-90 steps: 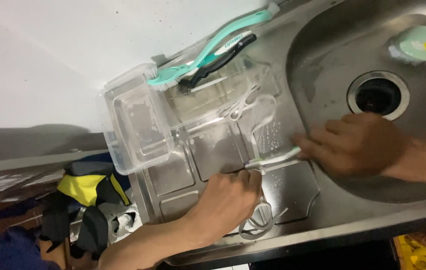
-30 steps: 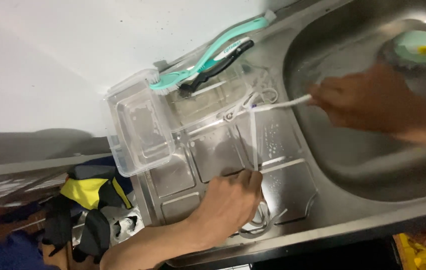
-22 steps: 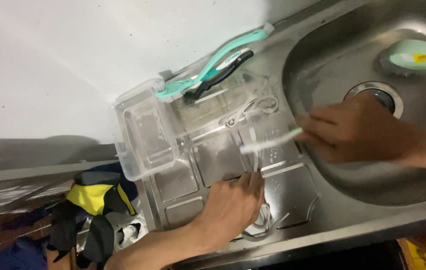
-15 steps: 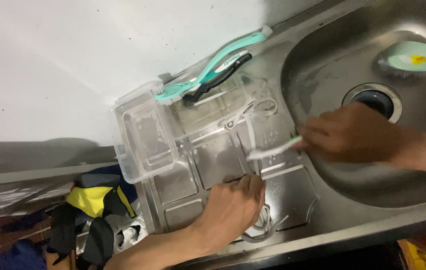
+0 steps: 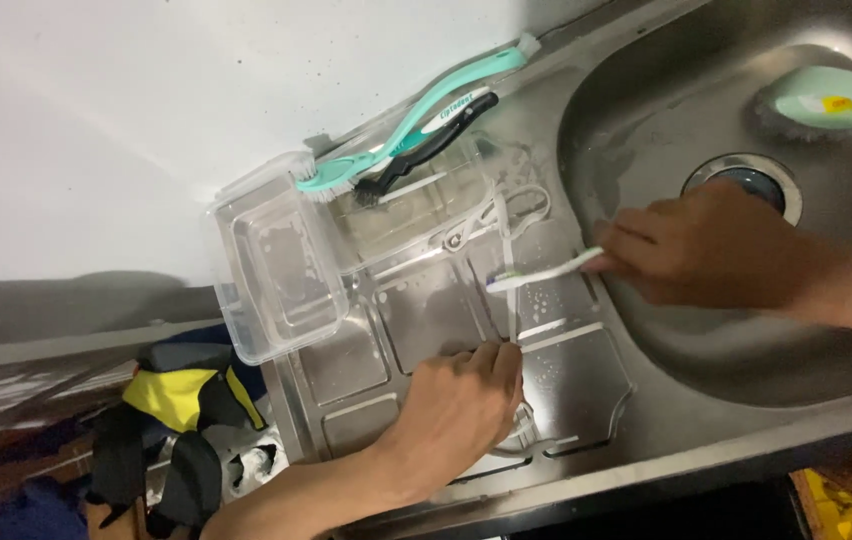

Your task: A person is cleaning white shoelaces by scrubbing them with a toothbrush and soapy water on a metal draining board next to a sink.

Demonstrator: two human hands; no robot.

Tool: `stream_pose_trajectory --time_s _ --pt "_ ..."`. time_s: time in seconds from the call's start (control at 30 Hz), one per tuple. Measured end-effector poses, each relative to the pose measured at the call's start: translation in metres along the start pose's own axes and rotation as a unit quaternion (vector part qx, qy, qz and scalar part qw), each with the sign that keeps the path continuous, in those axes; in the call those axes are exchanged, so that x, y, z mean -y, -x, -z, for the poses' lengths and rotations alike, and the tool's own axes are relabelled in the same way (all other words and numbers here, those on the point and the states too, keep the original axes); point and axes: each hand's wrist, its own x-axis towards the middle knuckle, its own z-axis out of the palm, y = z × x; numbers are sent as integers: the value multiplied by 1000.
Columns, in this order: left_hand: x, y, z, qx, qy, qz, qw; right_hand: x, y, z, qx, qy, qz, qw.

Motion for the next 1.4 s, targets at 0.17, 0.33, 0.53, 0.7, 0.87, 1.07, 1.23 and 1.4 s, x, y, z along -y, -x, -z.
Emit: stream_pose_trajectory --time_s 0.17,0.33,0.53,0.7,0.87,1.07,1.23,1.4 --pt "2 -4 3 -40 23 -9 999 8 11 -7 6 -122 63 991" --pt "0 -5 4 -29 21 -9 999 -7 9 2 -6 74 -24 997" --pt "0 -3 -1 -45 -42 -18 998 -7 18 -16 72 -158 26 985" --pt "1 -4 1 -60 -13 -19 998 2 14 -4 24 -117 66 991" --pt "0 -2 -3 -35 -4 -12 999 -10 15 -12 49 -16 13 999" --pt "2 -2 -2 -37 -8 -15 999 3 17 -8 15 -19 80 996" --pt "1 2 4 3 31 -25 999 -28 34 -35 70 57 15 996" --pt "1 -1 6 9 19 -23 1000 1 10 -6 -16 -84 119 989"
